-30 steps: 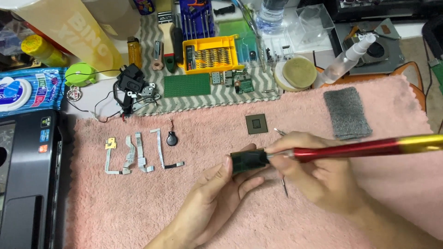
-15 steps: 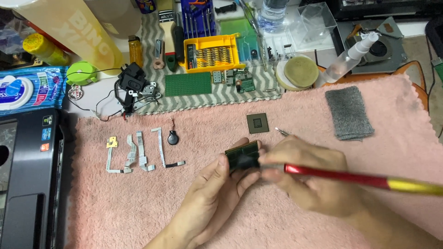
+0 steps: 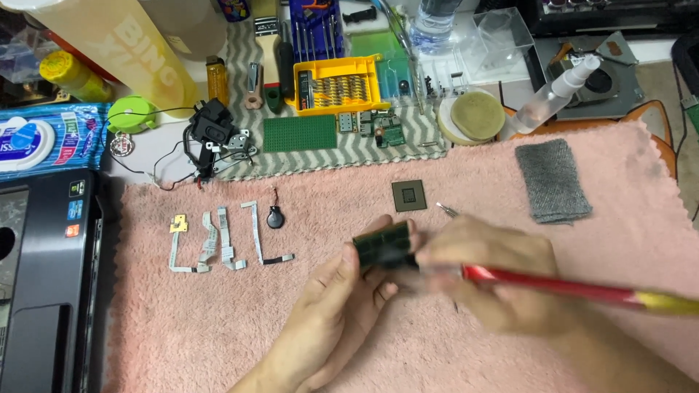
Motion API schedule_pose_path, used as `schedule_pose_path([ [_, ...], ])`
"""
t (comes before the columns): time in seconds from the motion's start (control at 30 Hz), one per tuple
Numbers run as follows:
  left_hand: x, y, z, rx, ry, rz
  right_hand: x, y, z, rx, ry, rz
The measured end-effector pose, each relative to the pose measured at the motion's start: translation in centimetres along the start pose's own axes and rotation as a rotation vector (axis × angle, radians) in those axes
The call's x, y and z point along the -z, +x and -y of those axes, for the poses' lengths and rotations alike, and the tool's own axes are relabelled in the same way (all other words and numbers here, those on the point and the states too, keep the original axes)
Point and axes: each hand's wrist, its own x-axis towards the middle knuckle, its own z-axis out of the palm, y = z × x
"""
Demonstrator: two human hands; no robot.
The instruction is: Cleaning a computer chip and ribbon cables using a small brush tool on a repair bench.
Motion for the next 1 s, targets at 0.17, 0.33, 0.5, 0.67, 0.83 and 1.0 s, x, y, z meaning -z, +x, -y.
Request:
schedule_pose_path([
  [0.17,0.6,1.0,0.5,-0.023,-0.022,-0.052,0.8,0.3,1.0,-0.141,-0.245,-0.096],
  [0.33,-0.1,0.3,-0.6,0.009,-0.004,-0.014,0.3,0.7,1.5,-0.206,-0.199,-0.039],
  [0.5,-0.3,0.6,0.0,-0.037,0.082,-0.035,0.7,0.4,0.9,-0.201,-0.260,-0.134],
  [0.67,0.5,0.8,0.1,-0.055,0.131,-0.036,0.2,0.2,1.5,-0.263,-0.214,-0.150],
  [0.83,0.2,0.9,0.0,-0.072,0.135,-0.009,-0.4,-0.3,0.6,-0.165,-0.139,-0.161],
  [1.0,0.3,1.2,0.8,-0.070,0.127,0.041,0.3,0.1,1.9,-0.300,-0.236,-0.272],
])
